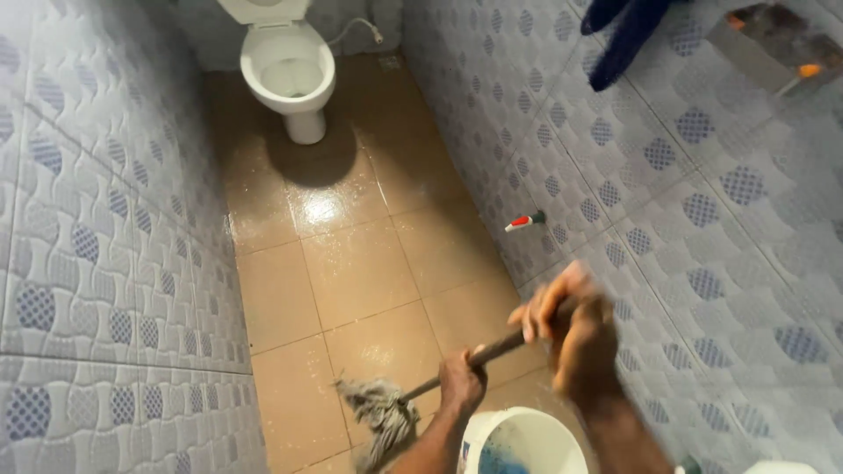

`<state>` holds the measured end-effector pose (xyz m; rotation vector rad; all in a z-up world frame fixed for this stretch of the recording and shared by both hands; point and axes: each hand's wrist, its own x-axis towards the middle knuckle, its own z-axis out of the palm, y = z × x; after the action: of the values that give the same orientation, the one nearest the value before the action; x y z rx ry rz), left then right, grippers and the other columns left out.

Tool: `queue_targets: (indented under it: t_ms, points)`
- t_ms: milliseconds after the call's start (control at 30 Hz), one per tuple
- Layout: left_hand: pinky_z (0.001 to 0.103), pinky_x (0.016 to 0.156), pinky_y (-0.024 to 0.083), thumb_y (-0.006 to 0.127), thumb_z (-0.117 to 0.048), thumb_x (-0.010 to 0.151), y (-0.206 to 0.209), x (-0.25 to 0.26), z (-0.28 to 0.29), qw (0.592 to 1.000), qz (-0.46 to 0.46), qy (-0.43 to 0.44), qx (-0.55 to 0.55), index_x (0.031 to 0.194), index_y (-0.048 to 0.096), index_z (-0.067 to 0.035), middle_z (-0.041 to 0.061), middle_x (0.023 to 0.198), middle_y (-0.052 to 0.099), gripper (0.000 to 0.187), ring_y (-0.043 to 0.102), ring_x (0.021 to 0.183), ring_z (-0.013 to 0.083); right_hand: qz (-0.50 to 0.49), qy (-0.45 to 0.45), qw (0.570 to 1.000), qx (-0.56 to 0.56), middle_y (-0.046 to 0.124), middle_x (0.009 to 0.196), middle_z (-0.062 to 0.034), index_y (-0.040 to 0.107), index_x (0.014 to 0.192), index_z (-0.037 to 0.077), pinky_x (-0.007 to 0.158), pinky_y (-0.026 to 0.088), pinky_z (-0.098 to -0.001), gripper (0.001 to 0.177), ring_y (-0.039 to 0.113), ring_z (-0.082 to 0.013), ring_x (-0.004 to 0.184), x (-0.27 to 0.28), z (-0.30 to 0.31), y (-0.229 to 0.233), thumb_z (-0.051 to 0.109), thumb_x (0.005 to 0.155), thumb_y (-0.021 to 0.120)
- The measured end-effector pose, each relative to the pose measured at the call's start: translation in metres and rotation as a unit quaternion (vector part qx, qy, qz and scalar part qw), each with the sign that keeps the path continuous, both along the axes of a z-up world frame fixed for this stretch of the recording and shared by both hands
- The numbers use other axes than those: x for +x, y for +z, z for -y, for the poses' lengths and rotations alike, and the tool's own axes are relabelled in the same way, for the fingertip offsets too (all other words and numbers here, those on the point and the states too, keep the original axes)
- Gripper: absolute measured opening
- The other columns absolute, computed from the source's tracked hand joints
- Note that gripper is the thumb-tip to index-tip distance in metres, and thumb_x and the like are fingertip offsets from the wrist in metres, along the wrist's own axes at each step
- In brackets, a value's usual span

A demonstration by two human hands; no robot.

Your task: The person mops a tiled bathroom floor using a mop, dipping the mop into a bucket of water and wringing it out by hand. They also use a sponge to wipe the window ledge.

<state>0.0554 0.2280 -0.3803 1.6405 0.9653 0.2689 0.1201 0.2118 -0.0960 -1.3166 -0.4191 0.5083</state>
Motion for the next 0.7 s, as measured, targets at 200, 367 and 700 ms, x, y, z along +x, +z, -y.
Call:
queue_targets:
  t_ms: [200,367,700]
  points:
    - [0.052,0.064,0.046,0.066,-0.028,0.098,-0.030,0.044,0.005,0.988,0.108,0.044,0.105,0.069,0.058,-0.005,0.024,0.070,0.062,0.038,0.059,0.066,0.0435,0.062,-0.004,0.994,-0.093,0.047,0.058,-0.0051,0.048,0.061,0.006,0.065,0.051,-0.0380,0.037,0.047,-0.0161,0.056,0.014,0.042,-0.018,0.015,0.094,0.064]
    - [0.055,0.067,0.045,0.068,-0.033,0.096,-0.039,0.092,-0.015,0.977,0.087,-0.012,0.196,0.071,0.061,-0.005,0.022,0.077,0.066,0.038,0.062,0.078,0.0454,0.199,-0.007,0.933,-0.301,0.057,0.054,-0.0053,0.063,0.060,0.001,0.054,0.042,-0.0314,0.028,0.050,-0.0132,0.052,0.016,0.061,-0.034,0.012,0.085,0.065]
    - [0.049,0.078,0.054,0.068,-0.031,0.093,-0.013,0.097,0.041,0.999,0.018,-0.040,-0.011,0.094,0.077,-0.017,0.020,0.098,0.072,0.017,0.070,0.094,0.0407,0.199,0.109,0.933,-0.279,0.046,0.050,-0.0032,0.049,0.054,0.002,0.045,0.037,-0.0317,0.044,0.043,-0.0111,0.048,0.054,0.031,0.001,0.015,0.091,0.067]
